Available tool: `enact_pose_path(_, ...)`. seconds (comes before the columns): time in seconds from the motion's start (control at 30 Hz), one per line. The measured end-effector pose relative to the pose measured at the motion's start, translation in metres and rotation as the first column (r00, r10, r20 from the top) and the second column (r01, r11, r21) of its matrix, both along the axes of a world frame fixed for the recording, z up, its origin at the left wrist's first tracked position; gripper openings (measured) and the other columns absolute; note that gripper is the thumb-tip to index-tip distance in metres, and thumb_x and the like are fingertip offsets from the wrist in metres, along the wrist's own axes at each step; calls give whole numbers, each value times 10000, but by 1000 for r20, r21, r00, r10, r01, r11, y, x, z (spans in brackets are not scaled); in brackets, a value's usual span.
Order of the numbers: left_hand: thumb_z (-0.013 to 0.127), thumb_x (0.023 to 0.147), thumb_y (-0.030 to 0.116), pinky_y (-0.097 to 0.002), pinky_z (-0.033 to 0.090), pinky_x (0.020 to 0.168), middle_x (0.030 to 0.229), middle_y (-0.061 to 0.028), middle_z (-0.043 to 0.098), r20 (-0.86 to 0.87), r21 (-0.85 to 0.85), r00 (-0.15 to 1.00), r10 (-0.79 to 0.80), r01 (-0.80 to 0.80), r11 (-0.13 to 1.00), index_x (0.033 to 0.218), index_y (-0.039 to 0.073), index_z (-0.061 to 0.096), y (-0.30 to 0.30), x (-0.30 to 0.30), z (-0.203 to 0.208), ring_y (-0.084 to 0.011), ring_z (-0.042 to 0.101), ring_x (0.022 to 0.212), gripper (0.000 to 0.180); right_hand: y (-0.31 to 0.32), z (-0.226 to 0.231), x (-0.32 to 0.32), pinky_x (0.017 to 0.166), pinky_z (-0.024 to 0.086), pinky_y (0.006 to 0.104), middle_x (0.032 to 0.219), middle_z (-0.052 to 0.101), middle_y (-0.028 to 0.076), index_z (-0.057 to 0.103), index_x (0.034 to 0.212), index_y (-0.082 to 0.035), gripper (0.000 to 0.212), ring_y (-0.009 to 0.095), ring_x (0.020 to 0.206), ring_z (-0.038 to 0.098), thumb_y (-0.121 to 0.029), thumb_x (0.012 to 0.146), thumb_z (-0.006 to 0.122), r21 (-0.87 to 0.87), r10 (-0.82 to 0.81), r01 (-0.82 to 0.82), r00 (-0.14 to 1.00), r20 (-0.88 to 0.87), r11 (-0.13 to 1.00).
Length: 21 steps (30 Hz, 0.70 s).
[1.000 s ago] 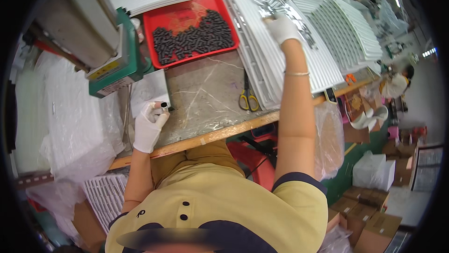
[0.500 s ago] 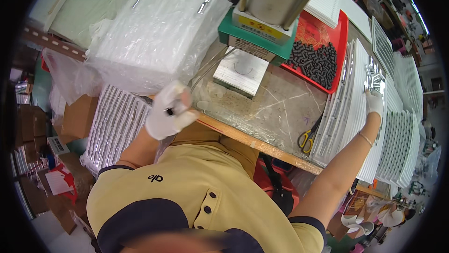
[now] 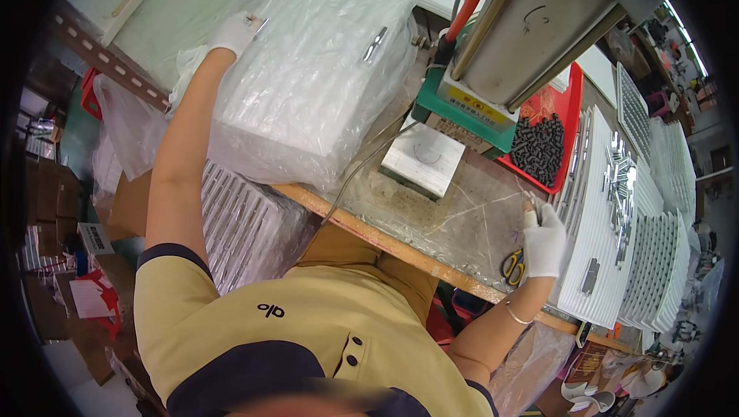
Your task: Assembling small black rubber caps onto long silver metal rods and packing them into plastic-wrapped trays for shipping.
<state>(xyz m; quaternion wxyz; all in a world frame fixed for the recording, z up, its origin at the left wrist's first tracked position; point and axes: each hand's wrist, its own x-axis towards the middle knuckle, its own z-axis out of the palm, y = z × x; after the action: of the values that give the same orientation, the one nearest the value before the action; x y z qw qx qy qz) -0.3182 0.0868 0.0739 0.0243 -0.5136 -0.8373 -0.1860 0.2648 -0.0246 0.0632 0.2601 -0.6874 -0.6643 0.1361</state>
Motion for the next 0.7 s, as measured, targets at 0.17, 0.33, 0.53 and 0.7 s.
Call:
enact_pose_path(0.17,593,727,492,-394,470,801,998,-200,644,-62,-260,996,-70,51,964,992,45,666,23,-18,-19,-335,613,920,525,-18,-27,7,570,407,304,634,539,96,631,898,-3,230,155,578,444,-230,860,633,-124,-49,49,999,4,991)
enact_pose_path(0.33,613,718,504,-396,457,806,1004,-201,642,61,-225,998,-27,40,973,1012,52,661,24,-21,-20,-336,613,932,541,-28,-44,-30,614,459,291,707,621,126,668,907,-19,223,171,631,575,-215,802,669,-107,212,-229,965,-151,967)
enact_pose_path(0.53,624,721,495,-382,455,803,985,-201,647,95,-98,994,-55,64,993,1008,51,657,19,-29,-29,-329,613,934,530,-27,-33,-103,606,467,316,711,618,159,667,910,-32,254,254,617,587,-257,792,681,-360,320,-396,913,-254,844)
enact_pose_path(0.7,614,757,445,-324,463,754,932,-142,668,323,186,946,-41,-21,982,985,44,650,11,-40,-39,-241,629,861,463,-27,-45,-106,595,465,346,711,614,170,655,912,-30,286,300,619,581,-292,799,672,-282,367,-424,900,-233,861)
